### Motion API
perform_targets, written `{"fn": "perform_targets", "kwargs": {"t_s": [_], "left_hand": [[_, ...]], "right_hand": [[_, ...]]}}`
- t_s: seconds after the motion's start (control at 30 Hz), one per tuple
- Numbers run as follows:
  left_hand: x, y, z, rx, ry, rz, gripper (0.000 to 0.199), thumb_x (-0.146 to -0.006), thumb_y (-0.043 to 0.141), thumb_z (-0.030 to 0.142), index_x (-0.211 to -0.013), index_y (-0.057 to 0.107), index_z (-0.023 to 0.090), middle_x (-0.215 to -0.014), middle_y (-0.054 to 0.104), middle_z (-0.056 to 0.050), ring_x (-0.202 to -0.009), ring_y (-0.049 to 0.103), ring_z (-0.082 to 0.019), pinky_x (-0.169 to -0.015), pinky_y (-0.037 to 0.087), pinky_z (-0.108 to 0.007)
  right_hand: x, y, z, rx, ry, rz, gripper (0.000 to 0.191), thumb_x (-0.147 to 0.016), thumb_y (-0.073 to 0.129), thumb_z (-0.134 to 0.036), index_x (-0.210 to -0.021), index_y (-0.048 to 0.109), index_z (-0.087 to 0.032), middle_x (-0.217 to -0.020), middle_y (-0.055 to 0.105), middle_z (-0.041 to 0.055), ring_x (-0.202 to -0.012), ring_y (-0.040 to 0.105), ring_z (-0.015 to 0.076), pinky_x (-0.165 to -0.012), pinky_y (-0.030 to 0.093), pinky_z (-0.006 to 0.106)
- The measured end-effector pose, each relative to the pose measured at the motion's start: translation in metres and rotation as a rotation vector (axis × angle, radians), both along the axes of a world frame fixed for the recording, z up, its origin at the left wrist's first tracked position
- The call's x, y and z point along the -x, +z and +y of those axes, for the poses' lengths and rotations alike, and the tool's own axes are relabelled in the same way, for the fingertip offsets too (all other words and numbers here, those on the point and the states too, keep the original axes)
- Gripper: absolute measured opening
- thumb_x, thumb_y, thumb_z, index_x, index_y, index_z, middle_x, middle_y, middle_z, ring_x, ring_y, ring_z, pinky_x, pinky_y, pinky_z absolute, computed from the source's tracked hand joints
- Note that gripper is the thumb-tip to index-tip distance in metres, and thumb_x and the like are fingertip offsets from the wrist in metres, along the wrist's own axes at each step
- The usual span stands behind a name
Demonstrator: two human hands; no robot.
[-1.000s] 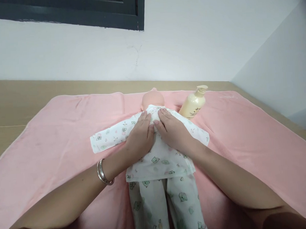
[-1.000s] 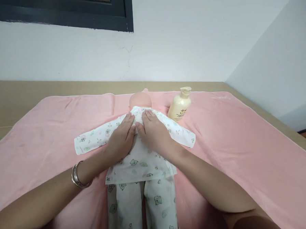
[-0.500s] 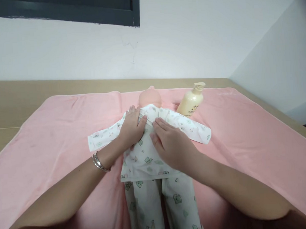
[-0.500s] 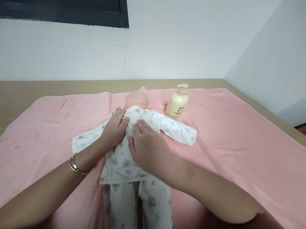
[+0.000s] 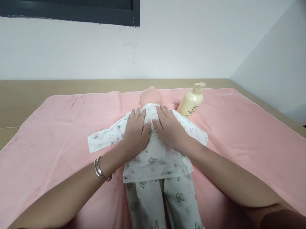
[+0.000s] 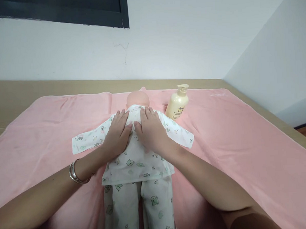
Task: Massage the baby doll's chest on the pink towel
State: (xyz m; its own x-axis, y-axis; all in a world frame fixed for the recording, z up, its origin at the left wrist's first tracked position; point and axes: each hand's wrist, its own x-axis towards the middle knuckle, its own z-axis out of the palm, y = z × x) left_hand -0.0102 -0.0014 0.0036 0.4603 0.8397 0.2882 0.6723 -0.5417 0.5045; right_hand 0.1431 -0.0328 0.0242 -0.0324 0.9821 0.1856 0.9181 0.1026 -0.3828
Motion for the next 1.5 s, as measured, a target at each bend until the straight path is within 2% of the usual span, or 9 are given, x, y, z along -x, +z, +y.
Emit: {"fn": "perform_targets", "kwargs": {"t_s": [0.2, 0.33, 0.57, 0.7, 0.83, 0.97, 1.1, 1.3, 1.5], "left_hand": [[-0.001, -0.005, -0.005, -0.023, 0.021, -0.043, 0.057, -0.099, 0.027, 0.037, -0.147, 0.037, 0.006, -0.158, 0.031, -0.02, -0.151, 0.019, -0.035, -0.121, 0.022, -0.059], [-0.002, -0.002, -0.009, -0.03, -0.002, -0.055, 0.058, -0.099, 0.026, 0.035, -0.145, 0.04, 0.003, -0.157, 0.032, -0.02, -0.151, 0.019, -0.034, -0.122, 0.022, -0.058], [0.0, 0.006, 0.011, 0.07, 0.014, -0.016, 0.06, -0.097, 0.029, 0.036, -0.145, 0.038, 0.002, -0.156, 0.037, -0.019, -0.149, 0.026, -0.032, -0.123, 0.024, -0.054], [-0.004, 0.009, -0.009, -0.008, -0.005, 0.034, 0.059, -0.098, 0.025, 0.033, -0.145, 0.037, 0.0, -0.157, 0.033, -0.021, -0.151, 0.02, -0.033, -0.123, 0.023, -0.056], [-0.005, 0.011, -0.02, -0.007, -0.027, 0.05, 0.059, -0.099, 0.025, 0.033, -0.146, 0.035, -0.001, -0.159, 0.027, -0.022, -0.152, 0.017, -0.032, -0.123, 0.024, -0.056], [-0.002, 0.016, 0.005, 0.087, -0.028, 0.064, 0.06, -0.098, 0.026, 0.034, -0.148, 0.034, 0.003, -0.16, 0.028, -0.017, -0.152, 0.017, -0.029, -0.125, 0.022, -0.051], [0.0, 0.02, 0.022, 0.133, -0.01, 0.088, 0.057, -0.098, 0.024, 0.033, -0.147, 0.038, 0.008, -0.159, 0.032, -0.014, -0.15, 0.025, -0.027, -0.125, 0.024, -0.049], [-0.004, 0.015, -0.009, -0.022, -0.037, 0.118, 0.06, -0.098, 0.023, 0.032, -0.146, 0.036, -0.002, -0.158, 0.029, -0.023, -0.151, 0.02, -0.032, -0.124, 0.023, -0.055], [-0.005, 0.012, 0.001, 0.082, 0.005, 0.022, 0.059, -0.098, 0.026, 0.033, -0.147, 0.036, 0.002, -0.159, 0.03, -0.018, -0.151, 0.022, -0.028, -0.124, 0.023, -0.052]], "right_hand": [[-0.005, 0.005, 0.004, 0.009, 0.008, 0.018, 0.065, -0.098, 0.03, -0.039, -0.15, 0.032, 0.001, -0.158, 0.03, 0.0219, -0.15, 0.023, 0.0321, -0.123, 0.021, 0.051], [-0.006, 0.008, 0.006, 0.048, -0.076, 0.027, 0.068, -0.098, 0.03, -0.042, -0.15, 0.031, 0.003, -0.157, 0.032, 0.0217, -0.149, 0.025, 0.0315, -0.123, 0.023, 0.047], [0.018, 0.019, -0.03, -0.029, -0.097, -0.247, 0.058, -0.099, 0.032, -0.032, -0.14, 0.045, 0.007, -0.142, 0.052, 0.0269, -0.139, 0.044, 0.0349, -0.114, 0.039, 0.048], [0.005, 0.025, -0.017, 0.025, -0.056, -0.185, 0.052, -0.1, 0.029, -0.03, -0.134, 0.053, 0.0, -0.14, 0.055, 0.0236, -0.136, 0.048, 0.0324, -0.11, 0.043, 0.045], [-0.011, 0.022, 0.007, 0.091, 0.001, -0.058, 0.056, -0.101, 0.027, -0.035, -0.141, 0.045, -0.001, -0.152, 0.042, 0.0212, -0.145, 0.035, 0.0308, -0.117, 0.035, 0.045], [-0.003, 0.015, -0.001, 0.093, 0.009, -0.091, 0.065, -0.1, 0.027, -0.038, -0.148, 0.03, 0.006, -0.157, 0.031, 0.0254, -0.149, 0.025, 0.0346, -0.121, 0.027, 0.051], [0.003, 0.018, -0.015, 0.025, 0.074, -0.176, 0.063, -0.099, 0.026, -0.034, -0.145, 0.034, 0.01, -0.152, 0.036, 0.0301, -0.147, 0.029, 0.037, -0.12, 0.028, 0.051], [-0.013, 0.018, 0.011, 0.065, 0.063, -0.022, 0.052, -0.101, 0.021, -0.032, -0.13, 0.053, -0.004, -0.141, 0.055, 0.0219, -0.136, 0.046, 0.0298, -0.113, 0.038, 0.045], [-0.001, 0.017, -0.002, -0.006, 0.019, -0.162, 0.052, -0.099, 0.024, -0.026, -0.136, 0.045, 0.005, -0.146, 0.047, 0.0273, -0.142, 0.038, 0.0322, -0.116, 0.033, 0.046]]}}
